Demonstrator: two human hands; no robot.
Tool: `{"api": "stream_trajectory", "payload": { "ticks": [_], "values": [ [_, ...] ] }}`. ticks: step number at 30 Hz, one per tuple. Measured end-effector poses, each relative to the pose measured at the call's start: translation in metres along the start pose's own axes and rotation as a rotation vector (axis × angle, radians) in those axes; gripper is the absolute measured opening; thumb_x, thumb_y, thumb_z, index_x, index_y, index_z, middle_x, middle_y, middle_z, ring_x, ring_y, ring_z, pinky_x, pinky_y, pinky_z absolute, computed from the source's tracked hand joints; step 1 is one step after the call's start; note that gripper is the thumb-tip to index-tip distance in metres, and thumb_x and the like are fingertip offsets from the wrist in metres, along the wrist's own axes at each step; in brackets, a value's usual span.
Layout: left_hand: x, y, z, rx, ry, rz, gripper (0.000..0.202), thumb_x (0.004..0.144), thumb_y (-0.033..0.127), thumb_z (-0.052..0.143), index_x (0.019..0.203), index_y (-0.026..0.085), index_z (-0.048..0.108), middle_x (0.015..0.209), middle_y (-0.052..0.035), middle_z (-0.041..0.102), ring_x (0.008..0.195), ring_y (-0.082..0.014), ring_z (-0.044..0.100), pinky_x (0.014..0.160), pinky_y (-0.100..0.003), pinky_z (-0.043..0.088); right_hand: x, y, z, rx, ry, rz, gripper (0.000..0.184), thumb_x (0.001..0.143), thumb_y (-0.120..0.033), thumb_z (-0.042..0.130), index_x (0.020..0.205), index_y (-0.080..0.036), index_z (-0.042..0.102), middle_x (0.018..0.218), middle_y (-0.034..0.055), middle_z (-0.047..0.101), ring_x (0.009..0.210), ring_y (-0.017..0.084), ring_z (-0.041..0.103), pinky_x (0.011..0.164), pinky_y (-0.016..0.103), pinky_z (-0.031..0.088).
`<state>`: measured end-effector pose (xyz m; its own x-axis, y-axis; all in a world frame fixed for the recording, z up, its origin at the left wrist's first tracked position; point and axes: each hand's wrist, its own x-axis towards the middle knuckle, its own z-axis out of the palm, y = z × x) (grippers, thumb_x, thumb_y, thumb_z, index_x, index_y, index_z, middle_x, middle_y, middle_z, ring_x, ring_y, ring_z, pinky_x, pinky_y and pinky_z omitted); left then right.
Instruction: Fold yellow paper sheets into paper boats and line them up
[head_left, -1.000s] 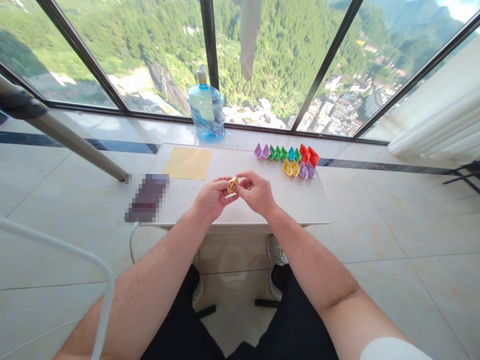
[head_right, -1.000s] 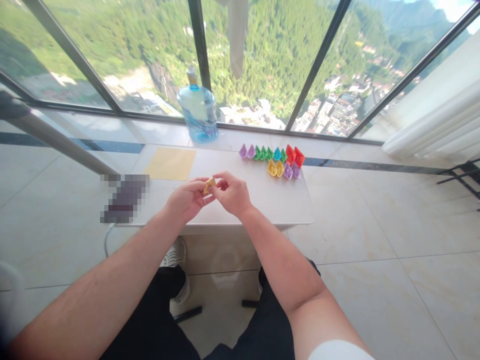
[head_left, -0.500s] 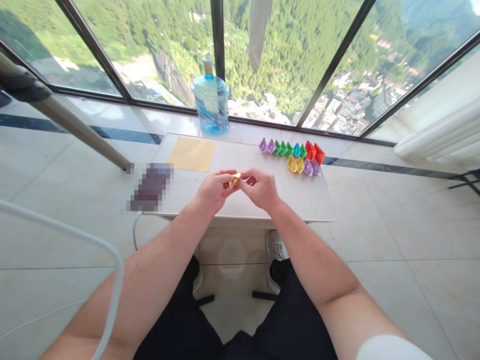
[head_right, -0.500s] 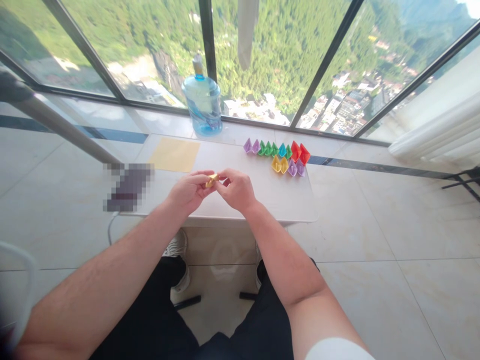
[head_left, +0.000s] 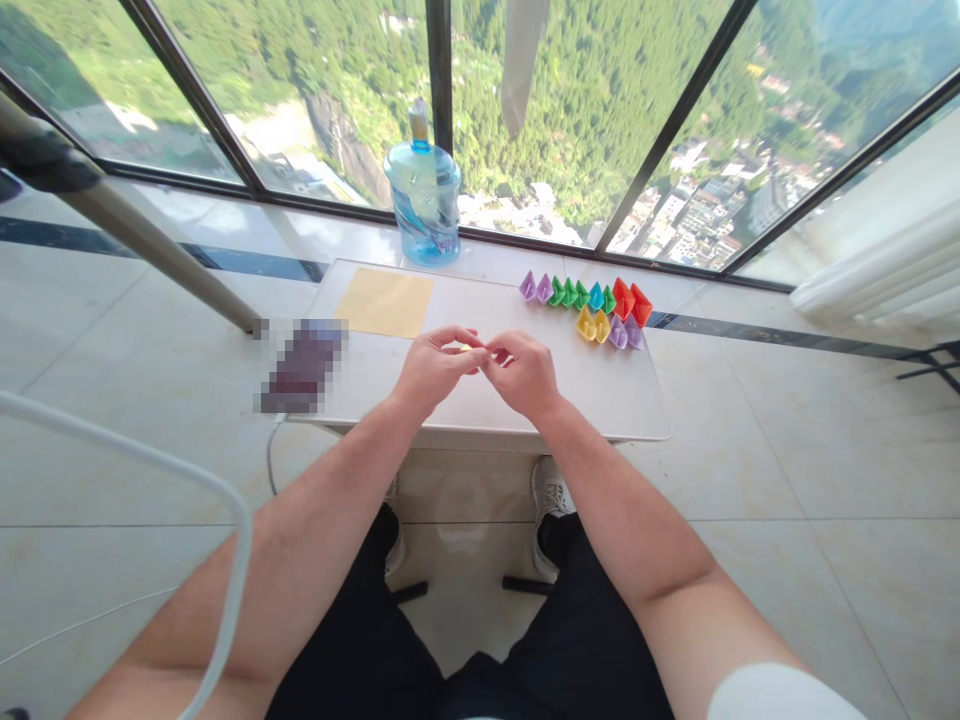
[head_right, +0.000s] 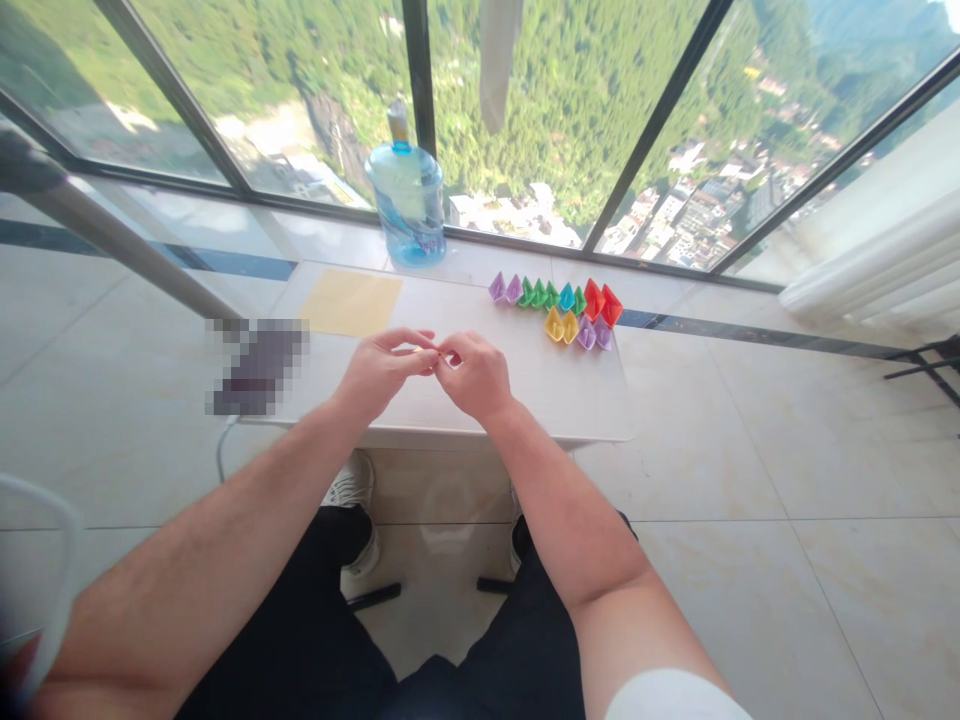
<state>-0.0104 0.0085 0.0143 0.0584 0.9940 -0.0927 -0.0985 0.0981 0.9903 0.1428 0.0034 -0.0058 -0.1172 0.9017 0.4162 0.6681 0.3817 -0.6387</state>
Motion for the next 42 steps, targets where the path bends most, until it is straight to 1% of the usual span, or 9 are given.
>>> {"api": "stream_trajectory", "payload": {
  "ticks": [3, 8, 10, 14, 21, 30, 33, 37, 42],
  "values": [
    [-0.002, -0.001, 0.001, 0.136, 0.017, 0.068, 0.021, 0.064, 0.031, 0.078, 0.073, 0.015, 0.069, 0.118, -0.0072, 0.071, 0.066, -0.0106, 0.066, 0.059, -0.023, 0.052, -0.001, -0.002, 0.002, 0.016, 0.009, -0.012, 0.006, 0.086, -0.023, 0.063, 0.089, -0.022, 0.068, 0.084, 0.0002, 0.067, 0.074, 0.014, 0.062, 0.075, 0.025, 0.05],
    [-0.003, -0.004, -0.001, 0.312, 0.012, 0.141, 0.012, 0.074, 0.029, 0.068, 0.077, 0.017, 0.067, 0.087, -0.004, 0.076, 0.056, -0.0109, 0.062, 0.047, -0.02, 0.044, -0.001, -0.005, 0.006, 0.099, 0.065, 0.004, 0.006, 0.083, -0.02, 0.062, 0.085, -0.022, 0.067, 0.081, -0.001, 0.066, 0.071, 0.013, 0.061, 0.073, 0.026, 0.05],
    [-0.003, -0.005, -0.001, 0.295, 0.009, 0.146, 0.013, 0.076, 0.03, 0.068, 0.08, 0.017, 0.067, 0.083, -0.0039, 0.075, 0.058, -0.0123, 0.064, 0.049, -0.021, 0.047, -0.001, -0.005, 0.007, 0.121, 0.092, 0.016, 0.007, 0.082, -0.019, 0.061, 0.083, -0.023, 0.067, 0.079, -0.0012, 0.066, 0.071, 0.013, 0.061, 0.073, 0.026, 0.05],
    [-0.002, -0.002, -0.001, 0.198, -0.011, 0.159, 0.016, 0.076, 0.031, 0.068, 0.081, 0.016, 0.065, 0.09, -0.0051, 0.075, 0.067, -0.015, 0.069, 0.055, -0.025, 0.057, 0.0, -0.004, 0.006, 0.128, 0.116, 0.028, 0.013, 0.082, -0.017, 0.059, 0.083, -0.024, 0.07, 0.08, -0.0014, 0.067, 0.072, 0.014, 0.061, 0.073, 0.027, 0.049],
    [0.0, 0.003, -0.002, 0.111, 0.017, 0.14, 0.013, 0.073, 0.026, 0.063, 0.081, 0.016, 0.065, 0.096, -0.0053, 0.074, 0.073, -0.0159, 0.068, 0.054, -0.027, 0.06, 0.001, -0.003, 0.003, 0.128, 0.129, 0.031, 0.023, 0.085, -0.015, 0.052, 0.086, -0.024, 0.073, 0.082, -0.0014, 0.067, 0.076, 0.014, 0.06, 0.078, 0.026, 0.049],
    [0.003, 0.0, -0.004, 0.067, 0.02, 0.109, 0.012, 0.071, 0.026, 0.064, 0.079, 0.017, 0.067, 0.097, -0.0058, 0.074, 0.076, -0.0157, 0.067, 0.064, -0.027, 0.058, 0.002, -0.007, 0.003, 0.172, 0.045, 0.184, 0.014, 0.085, -0.019, 0.051, 0.084, -0.023, 0.065, 0.089, -0.0009, 0.07, 0.076, 0.014, 0.066, 0.075, 0.025, 0.053],
    [0.003, -0.001, -0.006, 0.102, 0.004, 0.131, 0.012, 0.073, 0.027, 0.065, 0.08, 0.017, 0.066, 0.099, -0.0063, 0.074, 0.077, -0.0162, 0.068, 0.066, -0.028, 0.057, 0.004, -0.009, 0.001, 0.257, 0.001, 0.283, 0.01, 0.087, -0.027, 0.054, 0.082, -0.023, 0.062, 0.078, -0.0018, 0.07, 0.072, 0.014, 0.069, 0.068, 0.024, 0.054],
    [0.002, -0.005, -0.009, 0.161, -0.087, 0.191, 0.022, 0.071, 0.03, 0.076, 0.082, 0.018, 0.061, 0.102, -0.006, 0.073, 0.074, -0.0145, 0.068, 0.067, -0.027, 0.055, 0.008, -0.01, -0.004, 0.425, -0.085, 0.427, 0.016, 0.087, -0.037, 0.059, 0.08, -0.022, 0.059, 0.063, -0.0027, 0.067, 0.063, 0.015, 0.071, 0.058, 0.023, 0.054],
    [0.004, -0.012, -0.01, 0.218, -0.124, 0.231, 0.027, 0.069, 0.025, 0.076, 0.089, 0.019, 0.059, 0.109, -0.0054, 0.071, 0.08, -0.0142, 0.07, 0.072, -0.027, 0.055, 0.012, -0.001, -0.008, 0.483, -0.147, 0.457, 0.011, 0.079, -0.028, 0.067, 0.082, -0.018, 0.062, 0.064, -0.0018, 0.067, 0.058, 0.014, 0.069, 0.053, 0.022, 0.053]
  ]
}}
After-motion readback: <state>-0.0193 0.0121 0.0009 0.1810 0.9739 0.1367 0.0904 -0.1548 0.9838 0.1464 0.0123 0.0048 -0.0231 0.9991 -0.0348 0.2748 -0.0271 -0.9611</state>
